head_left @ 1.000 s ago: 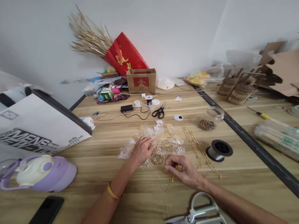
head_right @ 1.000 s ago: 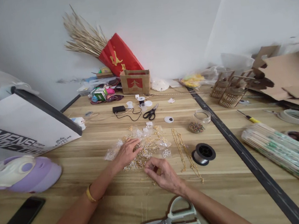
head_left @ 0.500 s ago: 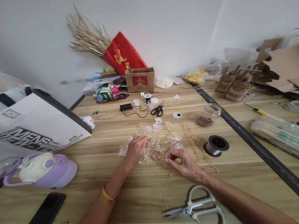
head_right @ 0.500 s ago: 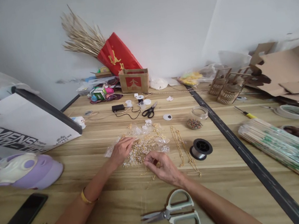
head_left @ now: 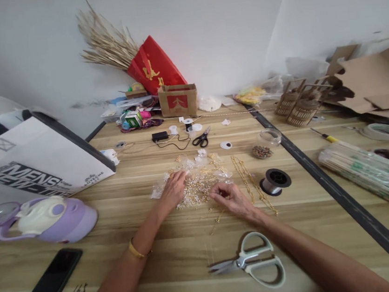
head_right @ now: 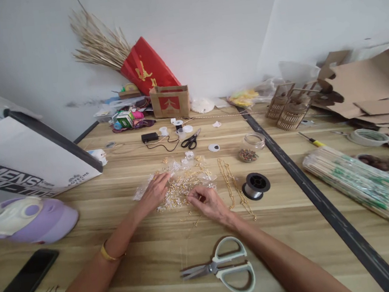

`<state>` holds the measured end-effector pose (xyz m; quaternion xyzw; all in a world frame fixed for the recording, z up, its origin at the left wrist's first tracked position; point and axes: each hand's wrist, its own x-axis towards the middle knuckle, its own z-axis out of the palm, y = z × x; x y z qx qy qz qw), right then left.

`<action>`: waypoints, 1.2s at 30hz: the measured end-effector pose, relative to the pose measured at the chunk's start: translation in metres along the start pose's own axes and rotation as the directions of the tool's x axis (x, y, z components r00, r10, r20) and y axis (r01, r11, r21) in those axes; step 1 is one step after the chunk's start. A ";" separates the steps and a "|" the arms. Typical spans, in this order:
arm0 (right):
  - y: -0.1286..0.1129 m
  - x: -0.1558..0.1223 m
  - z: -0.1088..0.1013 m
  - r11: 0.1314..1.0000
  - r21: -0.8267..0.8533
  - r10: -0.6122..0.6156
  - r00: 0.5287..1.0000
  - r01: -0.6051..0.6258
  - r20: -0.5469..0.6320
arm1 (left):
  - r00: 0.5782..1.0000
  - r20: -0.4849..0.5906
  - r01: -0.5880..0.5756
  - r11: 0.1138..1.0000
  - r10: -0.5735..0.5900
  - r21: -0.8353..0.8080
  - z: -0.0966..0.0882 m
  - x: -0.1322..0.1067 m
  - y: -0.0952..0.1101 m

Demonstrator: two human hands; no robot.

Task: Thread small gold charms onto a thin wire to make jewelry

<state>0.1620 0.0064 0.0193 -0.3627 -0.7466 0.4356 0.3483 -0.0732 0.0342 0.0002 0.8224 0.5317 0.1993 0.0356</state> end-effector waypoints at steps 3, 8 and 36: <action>-0.004 0.000 -0.001 1.000 -0.003 0.007 1.000 -0.007 -0.007 | 0.996 -0.027 0.082 0.972 -0.090 -0.220 -0.012 -0.007 0.016; -0.010 -0.002 0.003 0.997 -0.050 -0.050 0.999 0.051 0.015 | 0.945 0.258 0.327 0.565 -0.201 -0.758 -0.026 -0.021 0.060; -0.026 -0.004 0.009 0.991 -0.114 0.089 0.974 -0.066 0.207 | 0.908 0.399 0.418 0.266 -0.126 -0.869 -0.013 -0.038 0.070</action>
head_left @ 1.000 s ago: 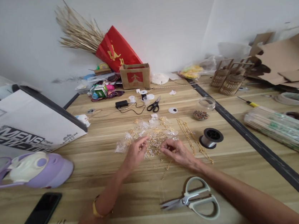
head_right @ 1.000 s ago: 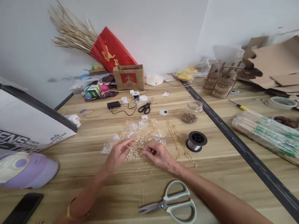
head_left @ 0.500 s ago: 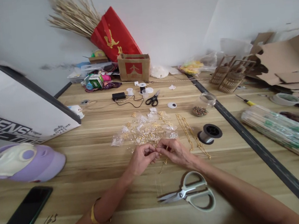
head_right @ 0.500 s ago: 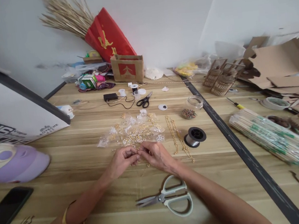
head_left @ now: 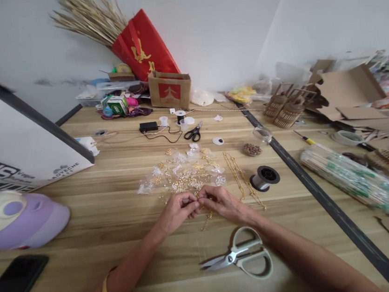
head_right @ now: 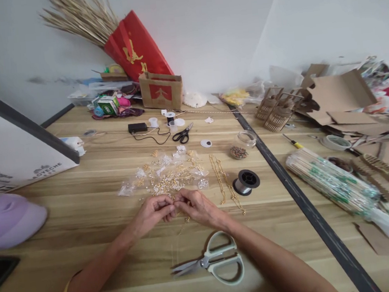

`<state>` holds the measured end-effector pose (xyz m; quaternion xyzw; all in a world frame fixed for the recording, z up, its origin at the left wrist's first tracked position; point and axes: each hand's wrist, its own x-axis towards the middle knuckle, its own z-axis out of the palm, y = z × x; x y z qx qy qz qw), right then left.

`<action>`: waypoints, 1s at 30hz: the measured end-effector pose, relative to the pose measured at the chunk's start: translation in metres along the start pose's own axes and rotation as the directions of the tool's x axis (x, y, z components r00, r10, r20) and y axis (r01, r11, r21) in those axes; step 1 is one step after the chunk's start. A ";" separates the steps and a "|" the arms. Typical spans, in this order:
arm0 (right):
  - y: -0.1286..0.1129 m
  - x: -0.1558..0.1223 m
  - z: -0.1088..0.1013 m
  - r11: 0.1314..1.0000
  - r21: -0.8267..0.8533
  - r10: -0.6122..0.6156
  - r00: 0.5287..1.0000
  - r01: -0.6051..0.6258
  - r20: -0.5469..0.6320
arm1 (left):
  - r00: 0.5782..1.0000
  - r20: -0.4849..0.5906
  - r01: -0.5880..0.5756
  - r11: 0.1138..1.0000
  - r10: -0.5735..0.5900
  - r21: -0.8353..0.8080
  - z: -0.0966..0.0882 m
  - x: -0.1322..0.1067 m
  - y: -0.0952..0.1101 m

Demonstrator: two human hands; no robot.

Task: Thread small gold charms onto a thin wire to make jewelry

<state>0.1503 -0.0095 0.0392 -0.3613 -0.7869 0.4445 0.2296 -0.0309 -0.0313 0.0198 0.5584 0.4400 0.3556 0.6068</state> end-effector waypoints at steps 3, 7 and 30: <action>0.001 0.001 0.001 1.000 -0.013 0.004 1.000 -0.004 -0.012 | 1.000 -0.017 -0.007 1.000 0.007 0.003 0.001 0.001 -0.003; 0.001 0.001 0.004 1.000 0.015 0.000 1.000 0.001 -0.012 | 0.998 -0.058 0.018 0.999 -0.020 -0.040 0.001 0.001 -0.007; 0.002 -0.003 0.003 0.999 0.053 -0.006 0.998 0.003 0.065 | 0.989 -0.110 -0.068 0.971 0.095 0.227 0.005 -0.015 -0.012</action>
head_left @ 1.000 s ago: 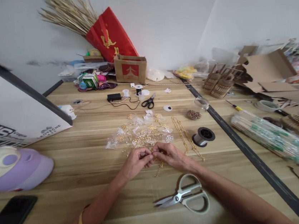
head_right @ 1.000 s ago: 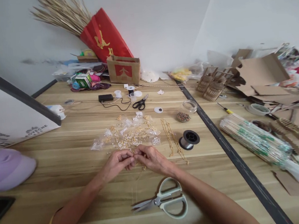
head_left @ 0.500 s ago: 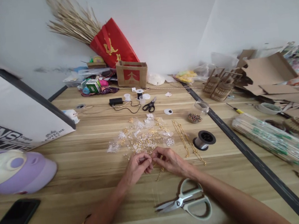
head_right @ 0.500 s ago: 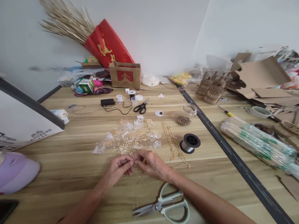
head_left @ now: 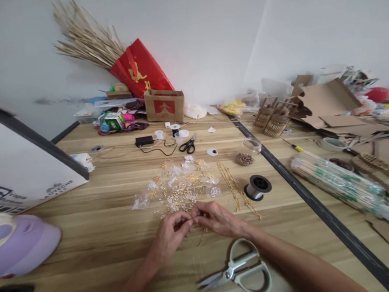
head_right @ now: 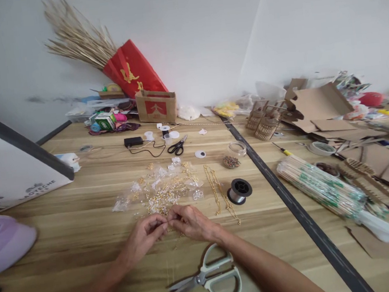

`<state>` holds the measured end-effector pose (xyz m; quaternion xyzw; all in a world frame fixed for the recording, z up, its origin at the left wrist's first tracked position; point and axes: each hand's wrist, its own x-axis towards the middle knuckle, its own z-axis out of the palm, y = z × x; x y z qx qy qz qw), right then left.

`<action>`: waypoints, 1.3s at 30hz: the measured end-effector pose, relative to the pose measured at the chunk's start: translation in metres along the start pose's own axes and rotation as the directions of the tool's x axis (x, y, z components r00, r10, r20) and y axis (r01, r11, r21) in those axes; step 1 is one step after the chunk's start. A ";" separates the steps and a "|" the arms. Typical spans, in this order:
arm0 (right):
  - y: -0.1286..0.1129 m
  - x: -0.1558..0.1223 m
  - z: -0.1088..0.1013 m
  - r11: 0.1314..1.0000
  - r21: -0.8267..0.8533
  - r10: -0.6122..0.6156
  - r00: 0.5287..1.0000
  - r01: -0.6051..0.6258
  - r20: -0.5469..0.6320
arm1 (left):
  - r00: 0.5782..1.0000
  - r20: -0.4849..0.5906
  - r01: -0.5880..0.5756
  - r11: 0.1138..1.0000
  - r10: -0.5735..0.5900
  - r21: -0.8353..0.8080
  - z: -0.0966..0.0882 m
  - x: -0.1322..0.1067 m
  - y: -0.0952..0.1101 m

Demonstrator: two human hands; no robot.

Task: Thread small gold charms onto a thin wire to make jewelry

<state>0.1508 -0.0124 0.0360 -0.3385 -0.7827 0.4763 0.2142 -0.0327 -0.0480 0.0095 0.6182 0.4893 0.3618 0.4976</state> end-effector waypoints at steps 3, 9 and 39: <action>0.001 0.000 -0.002 0.990 0.134 0.036 0.998 -0.044 0.057 | 1.000 0.029 0.014 0.999 -0.013 -0.033 -0.001 -0.001 0.002; 0.008 0.001 -0.003 0.913 0.396 0.029 0.983 -0.100 0.180 | 0.996 0.086 0.014 0.994 -0.005 -0.108 -0.002 0.000 0.005; 0.008 0.002 0.002 0.902 0.407 0.089 0.983 -0.148 0.160 | 0.993 0.062 0.118 0.955 -0.105 -0.274 -0.001 -0.002 0.003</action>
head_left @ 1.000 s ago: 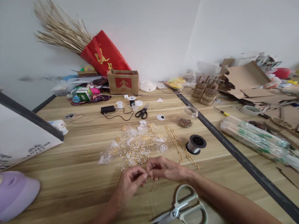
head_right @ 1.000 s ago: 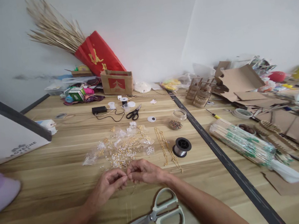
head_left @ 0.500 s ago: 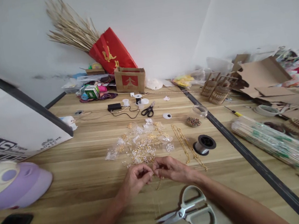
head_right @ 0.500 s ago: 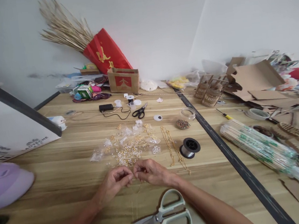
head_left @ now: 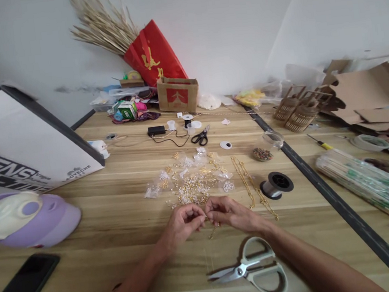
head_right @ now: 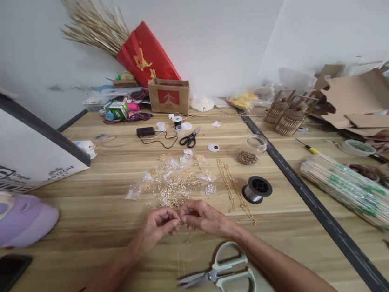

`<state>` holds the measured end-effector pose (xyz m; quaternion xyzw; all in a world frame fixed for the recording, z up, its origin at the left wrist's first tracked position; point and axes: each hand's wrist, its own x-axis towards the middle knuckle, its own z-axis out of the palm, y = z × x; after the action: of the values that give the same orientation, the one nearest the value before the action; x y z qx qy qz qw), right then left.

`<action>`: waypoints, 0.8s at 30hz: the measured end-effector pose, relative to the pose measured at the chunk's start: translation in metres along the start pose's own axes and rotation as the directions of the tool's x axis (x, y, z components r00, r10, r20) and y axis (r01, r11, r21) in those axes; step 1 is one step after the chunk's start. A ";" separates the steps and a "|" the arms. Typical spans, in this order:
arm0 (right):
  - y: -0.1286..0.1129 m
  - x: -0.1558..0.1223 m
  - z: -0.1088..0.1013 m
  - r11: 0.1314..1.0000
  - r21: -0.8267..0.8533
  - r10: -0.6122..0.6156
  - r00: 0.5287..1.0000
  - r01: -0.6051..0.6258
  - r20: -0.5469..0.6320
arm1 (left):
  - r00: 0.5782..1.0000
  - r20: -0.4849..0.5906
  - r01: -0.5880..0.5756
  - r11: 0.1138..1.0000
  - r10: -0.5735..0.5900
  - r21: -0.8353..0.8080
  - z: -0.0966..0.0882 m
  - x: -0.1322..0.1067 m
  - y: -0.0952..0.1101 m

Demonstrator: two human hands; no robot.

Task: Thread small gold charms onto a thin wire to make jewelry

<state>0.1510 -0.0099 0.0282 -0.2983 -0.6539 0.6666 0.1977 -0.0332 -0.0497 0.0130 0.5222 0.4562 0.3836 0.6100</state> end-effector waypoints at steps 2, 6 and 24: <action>0.000 0.001 0.000 1.000 -0.001 -0.010 1.000 0.010 0.001 | 1.000 0.005 0.008 1.000 -0.007 -0.009 -0.001 0.000 -0.001; -0.001 0.002 0.000 0.998 -0.058 -0.020 1.000 0.020 -0.010 | 1.000 -0.001 0.021 1.000 -0.021 -0.013 0.000 0.001 -0.001; 0.000 -0.002 0.000 0.950 -0.312 -0.049 0.997 0.026 -0.065 | 0.998 -0.051 -0.023 0.993 0.029 0.117 -0.001 0.001 -0.001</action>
<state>0.1519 -0.0110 0.0288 -0.3369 -0.7488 0.5402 0.1842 -0.0340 -0.0487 0.0116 0.5526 0.4870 0.3778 0.5610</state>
